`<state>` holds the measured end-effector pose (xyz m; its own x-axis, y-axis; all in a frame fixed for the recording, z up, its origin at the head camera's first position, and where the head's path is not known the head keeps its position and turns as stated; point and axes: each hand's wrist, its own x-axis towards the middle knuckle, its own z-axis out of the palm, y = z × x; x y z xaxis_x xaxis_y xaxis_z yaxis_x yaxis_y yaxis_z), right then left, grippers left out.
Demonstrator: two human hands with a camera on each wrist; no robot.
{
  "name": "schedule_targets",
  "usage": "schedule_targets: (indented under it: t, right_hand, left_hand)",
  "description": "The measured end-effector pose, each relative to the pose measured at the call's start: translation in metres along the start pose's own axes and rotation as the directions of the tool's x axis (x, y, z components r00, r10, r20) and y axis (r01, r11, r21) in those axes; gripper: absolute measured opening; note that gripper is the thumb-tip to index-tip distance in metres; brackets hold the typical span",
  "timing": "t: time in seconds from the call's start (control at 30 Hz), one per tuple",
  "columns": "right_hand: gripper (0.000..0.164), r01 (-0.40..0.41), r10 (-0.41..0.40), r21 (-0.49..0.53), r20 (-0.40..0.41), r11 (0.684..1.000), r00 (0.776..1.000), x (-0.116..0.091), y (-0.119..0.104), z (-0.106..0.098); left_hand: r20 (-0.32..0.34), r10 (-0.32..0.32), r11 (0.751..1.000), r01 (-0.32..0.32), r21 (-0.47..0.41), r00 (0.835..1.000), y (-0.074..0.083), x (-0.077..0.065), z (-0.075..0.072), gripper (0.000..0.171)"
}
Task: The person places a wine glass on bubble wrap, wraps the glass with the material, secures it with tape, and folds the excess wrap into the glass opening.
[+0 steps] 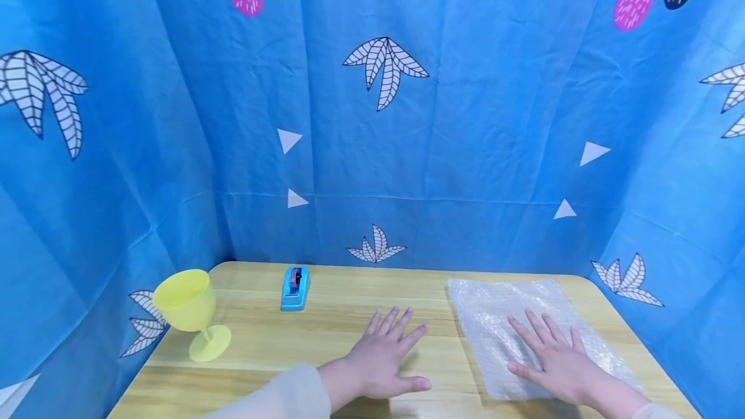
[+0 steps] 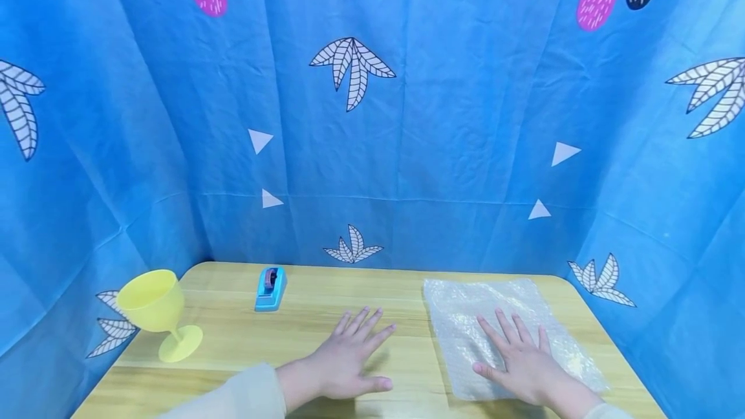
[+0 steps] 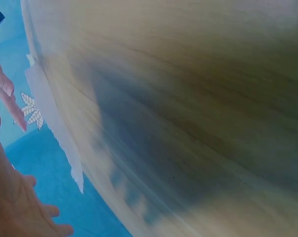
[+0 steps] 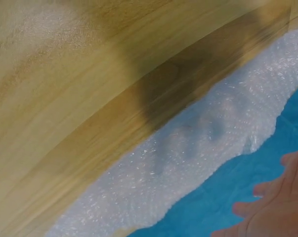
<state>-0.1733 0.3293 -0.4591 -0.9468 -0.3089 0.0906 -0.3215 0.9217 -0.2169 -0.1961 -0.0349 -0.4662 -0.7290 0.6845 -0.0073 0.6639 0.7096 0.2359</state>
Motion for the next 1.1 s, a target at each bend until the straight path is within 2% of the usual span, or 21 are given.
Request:
schedule_targets:
  t: [0.17, 0.4, 0.57, 0.8, 1.1]
  right_hand:
    - [0.073, -0.023, 0.023, -0.009, 0.013, 1.000, 1.000, -0.002, 0.003, 0.005]
    - [0.073, -0.029, 0.030, -0.061, 0.023, 0.998, 0.999, -0.001, 0.005, 0.010]
    - [0.076, -0.047, 0.052, -0.062, 0.066, 0.997, 0.996, 0.000, 0.007, 0.011]
    - [0.080, -0.081, 0.086, -0.040, 0.138, 0.996, 0.987, 0.003, 0.011, 0.013]
    - [0.079, -0.087, 0.094, -0.065, 0.117, 0.994, 0.989, 0.003, 0.019, 0.017]
  left_hand:
    - [0.019, 0.015, 1.000, -0.015, -0.010, 1.000, 0.006, 0.007, 0.003, 0.085]
    - [0.036, 0.041, 0.999, -0.042, 0.027, 0.999, 0.022, 0.016, 0.006, 0.085]
    - [0.050, 0.056, 0.997, -0.059, 0.057, 0.997, 0.032, 0.022, 0.010, 0.085]
    - [0.067, 0.075, 0.996, -0.078, 0.047, 0.995, 0.041, 0.031, 0.017, 0.083]
    - [0.108, 0.101, 0.994, -0.105, 0.039, 0.989, 0.058, 0.048, 0.024, 0.078]
